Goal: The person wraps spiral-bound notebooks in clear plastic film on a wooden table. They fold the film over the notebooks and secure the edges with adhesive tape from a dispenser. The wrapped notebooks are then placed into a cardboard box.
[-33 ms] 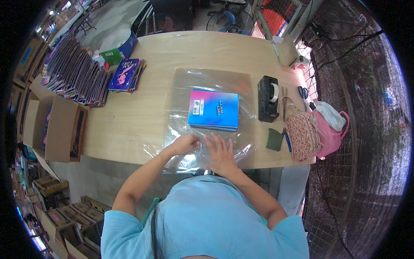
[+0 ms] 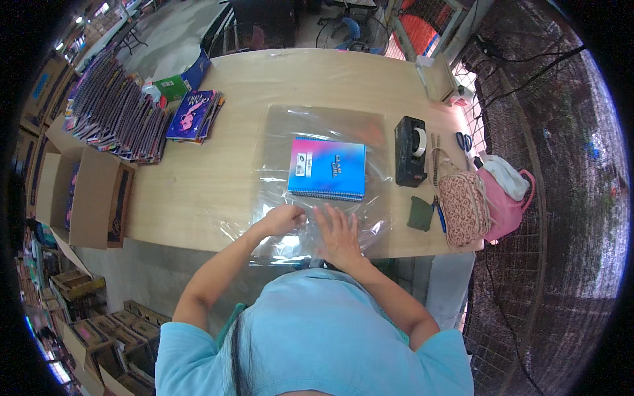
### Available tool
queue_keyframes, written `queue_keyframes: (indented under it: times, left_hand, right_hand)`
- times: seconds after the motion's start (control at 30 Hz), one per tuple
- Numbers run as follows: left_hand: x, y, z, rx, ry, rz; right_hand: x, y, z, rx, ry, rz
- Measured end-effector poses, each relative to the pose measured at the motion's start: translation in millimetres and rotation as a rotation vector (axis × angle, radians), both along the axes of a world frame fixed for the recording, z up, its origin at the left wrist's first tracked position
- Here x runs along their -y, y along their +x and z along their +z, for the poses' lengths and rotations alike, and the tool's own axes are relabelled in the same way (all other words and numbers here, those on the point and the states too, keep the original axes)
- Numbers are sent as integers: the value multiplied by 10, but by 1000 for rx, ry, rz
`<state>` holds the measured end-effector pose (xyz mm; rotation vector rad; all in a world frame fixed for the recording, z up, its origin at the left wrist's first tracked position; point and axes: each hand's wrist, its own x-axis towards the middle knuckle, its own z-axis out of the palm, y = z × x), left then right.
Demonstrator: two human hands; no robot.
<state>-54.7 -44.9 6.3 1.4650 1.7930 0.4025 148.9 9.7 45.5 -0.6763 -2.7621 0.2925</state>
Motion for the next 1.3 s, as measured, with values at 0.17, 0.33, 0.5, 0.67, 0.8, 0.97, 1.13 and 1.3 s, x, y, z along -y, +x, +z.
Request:
queue_keyframes:
  times: [0.17,0.33,0.5,0.67,0.8,0.97,1.13,1.3]
  left_hand:
    - [99,281,476,-251,516,180]
    - [478,449,325,-376,246,-60]
    - [811,296,162,-268,359,-205]
    - [649,-319,515,-411,-25,-130]
    - [83,-423,1053,-751,865,303]
    - [-195,557,268,-379,669,-154]
    - [-272,589,100,-482,346,-42]
    - [-301,575,61,-486,255,-99]
  right_hand:
    - [-247,67,-179,-233,-46,-7]
    - [-415,298,94,-156,76,-51]
    - [-477,938,14,-66,152,50]
    - [-968,1040,223,-176,-145,-129]
    - [-1794,774,225,-205,-594,-279]
    - [-2517,455,39,-110,-1011,-389]
    - [-2730,330,30,34,-807,-456]
    - [-2452,-397,211,-253,-197,-212]
